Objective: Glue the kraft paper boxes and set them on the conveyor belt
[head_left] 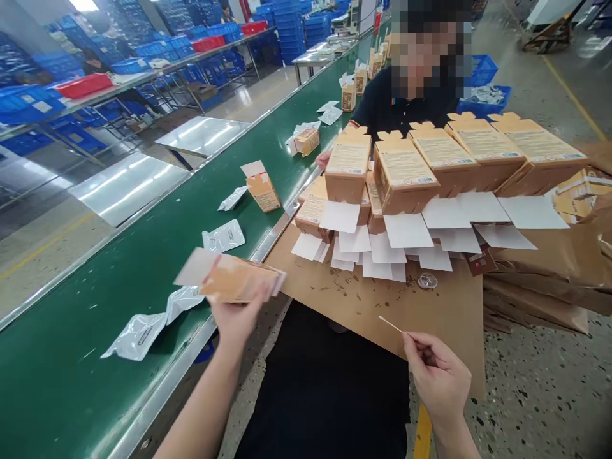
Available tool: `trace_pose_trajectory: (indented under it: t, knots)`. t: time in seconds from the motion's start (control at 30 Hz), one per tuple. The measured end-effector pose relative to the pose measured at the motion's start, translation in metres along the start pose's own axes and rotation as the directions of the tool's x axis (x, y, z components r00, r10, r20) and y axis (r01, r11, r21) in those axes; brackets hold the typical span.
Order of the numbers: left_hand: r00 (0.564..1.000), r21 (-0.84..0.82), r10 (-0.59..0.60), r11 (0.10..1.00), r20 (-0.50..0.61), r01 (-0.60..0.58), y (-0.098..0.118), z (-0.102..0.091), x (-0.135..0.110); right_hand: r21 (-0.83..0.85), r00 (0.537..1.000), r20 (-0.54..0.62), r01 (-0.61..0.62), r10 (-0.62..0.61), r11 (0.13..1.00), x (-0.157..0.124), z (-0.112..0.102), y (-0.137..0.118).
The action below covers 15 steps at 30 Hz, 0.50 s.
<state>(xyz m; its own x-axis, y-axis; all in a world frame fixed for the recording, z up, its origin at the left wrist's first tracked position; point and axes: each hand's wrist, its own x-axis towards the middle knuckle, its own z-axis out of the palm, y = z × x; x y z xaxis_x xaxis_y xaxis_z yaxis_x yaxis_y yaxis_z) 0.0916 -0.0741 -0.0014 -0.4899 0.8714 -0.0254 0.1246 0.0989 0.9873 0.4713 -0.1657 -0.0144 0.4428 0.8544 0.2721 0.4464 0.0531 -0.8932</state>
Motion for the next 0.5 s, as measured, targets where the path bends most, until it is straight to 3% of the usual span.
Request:
trace_pose_trajectory:
  t: [0.07, 0.13, 0.23, 0.5]
  knots:
    - [0.976, 0.051, 0.087, 0.996, -0.201, -0.078, 0.006, -0.024, 0.034, -0.015, 1.000, -0.007, 0.011, -0.011, 1.000, 0.001, 0.002, 0.001]
    - [0.949, 0.113, 0.133, 0.988, -0.287, -0.104, 0.006, -0.038, 0.061, -0.041, 1.000, -0.021, 0.012, -0.013, 0.999, 0.003, 0.007, 0.002]
    - [0.969, 0.205, 0.111, 0.977, -0.221, -0.065, -0.001, -0.045, 0.084, -0.078, 1.000, -0.026, 0.007, -0.009, 0.997, 0.009, 0.014, 0.001]
    - [0.995, 0.277, 0.074, 0.960, -0.071, -0.051, -0.011, -0.052, 0.101, -0.048, 0.999, -0.023, -0.022, 0.021, 0.999, 0.018, 0.026, -0.005]
